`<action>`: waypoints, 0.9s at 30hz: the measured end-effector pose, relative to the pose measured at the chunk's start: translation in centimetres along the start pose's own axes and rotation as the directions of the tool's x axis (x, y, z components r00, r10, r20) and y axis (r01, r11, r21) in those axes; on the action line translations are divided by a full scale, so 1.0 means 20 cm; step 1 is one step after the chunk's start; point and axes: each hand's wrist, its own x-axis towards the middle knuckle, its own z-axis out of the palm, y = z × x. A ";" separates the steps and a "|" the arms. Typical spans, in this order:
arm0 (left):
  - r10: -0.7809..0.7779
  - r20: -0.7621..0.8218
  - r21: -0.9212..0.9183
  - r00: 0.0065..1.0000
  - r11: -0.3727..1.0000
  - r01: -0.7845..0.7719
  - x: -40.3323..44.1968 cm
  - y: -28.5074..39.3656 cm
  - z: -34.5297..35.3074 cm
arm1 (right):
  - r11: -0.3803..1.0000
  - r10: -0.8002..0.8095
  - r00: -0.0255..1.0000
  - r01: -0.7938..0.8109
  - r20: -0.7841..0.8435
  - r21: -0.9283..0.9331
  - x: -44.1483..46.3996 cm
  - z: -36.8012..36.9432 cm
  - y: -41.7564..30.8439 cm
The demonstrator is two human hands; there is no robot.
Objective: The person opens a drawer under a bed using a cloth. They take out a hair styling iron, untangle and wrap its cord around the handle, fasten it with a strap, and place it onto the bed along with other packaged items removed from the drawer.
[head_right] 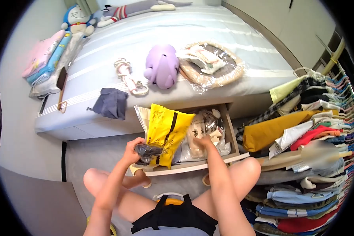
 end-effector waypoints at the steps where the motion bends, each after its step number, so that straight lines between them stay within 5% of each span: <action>1: 0.048 -0.074 -0.006 0.996 0.999 -0.048 0.01 0.05 -0.06 | 0.998 0.005 0.999 -0.002 0.043 -0.062 0.04 0.00 0.03; 3: 0.200 -0.237 -0.039 0.951 0.976 -0.216 0.03 0.17 -0.15 | 0.990 -0.052 0.995 0.062 0.084 -0.123 0.11 0.02 0.16; 6: 0.086 -0.560 -0.129 0.824 0.973 -0.189 0.10 0.21 -0.29 | 0.987 -0.093 0.994 0.101 0.063 -0.123 0.30 0.08 0.31; 8: 0.526 -0.631 0.368 0.570 0.850 -0.377 0.22 0.33 -0.39 | 0.987 0.000 0.998 0.011 0.069 -0.158 0.16 0.02 0.17; 10: 0.547 -0.725 0.439 0.419 0.836 -0.331 0.43 0.28 -0.49 | 0.998 -0.062 0.996 0.061 -0.068 -0.013 0.11 0.05 0.16; 12: 0.070 -0.878 -0.215 0.473 0.827 -0.520 0.69 0.29 -0.50 | 0.956 -0.075 0.991 0.104 -0.115 0.273 0.05 0.07 0.12; 14: -0.242 -0.699 -0.650 0.673 0.609 -0.455 0.91 0.21 -0.52 | 0.969 0.131 0.990 -0.137 0.045 0.206 -0.08 0.01 -0.02; 15: -0.254 -0.631 -0.704 0.733 0.586 -0.402 0.98 0.18 -0.49 | 0.961 0.184 0.969 -0.213 0.167 0.174 -0.07 -0.01 -0.01; 16: -0.254 -0.582 -0.692 0.773 0.653 -0.306 1.08 -0.03 -0.49 | 0.951 0.237 0.929 -0.282 0.283 0.128 -0.05 -0.02 0.01; 18: -0.251 -0.702 -0.414 0.667 0.905 -0.096 1.13 -0.11 -0.44 | 0.969 0.240 0.926 -0.249 0.290 -0.008 -0.06 -0.03 0.00; 22: -0.386 -0.491 -0.506 0.781 0.856 0.105 1.14 -0.06 -0.52 | 0.968 0.159 0.982 -0.136 0.099 -0.209 -0.17 0.00 -0.14; 23: -0.406 -0.432 -0.535 0.806 0.834 0.134 1.13 -0.03 -0.54 | 0.973 -0.161 0.987 0.160 0.005 -0.165 0.05 0.08 0.09; 24: -0.425 -0.371 -0.564 0.825 0.810 0.164 1.12 -0.02 -0.56 | 0.970 -0.150 0.988 0.153 0.026 -0.187 0.05 0.08 0.09; 27: -0.092 -0.640 -0.091 0.763 0.995 0.043 1.10 0.00 -0.53 | 0.964 -0.183 0.981 0.192 0.069 -0.184 0.03 0.06 0.02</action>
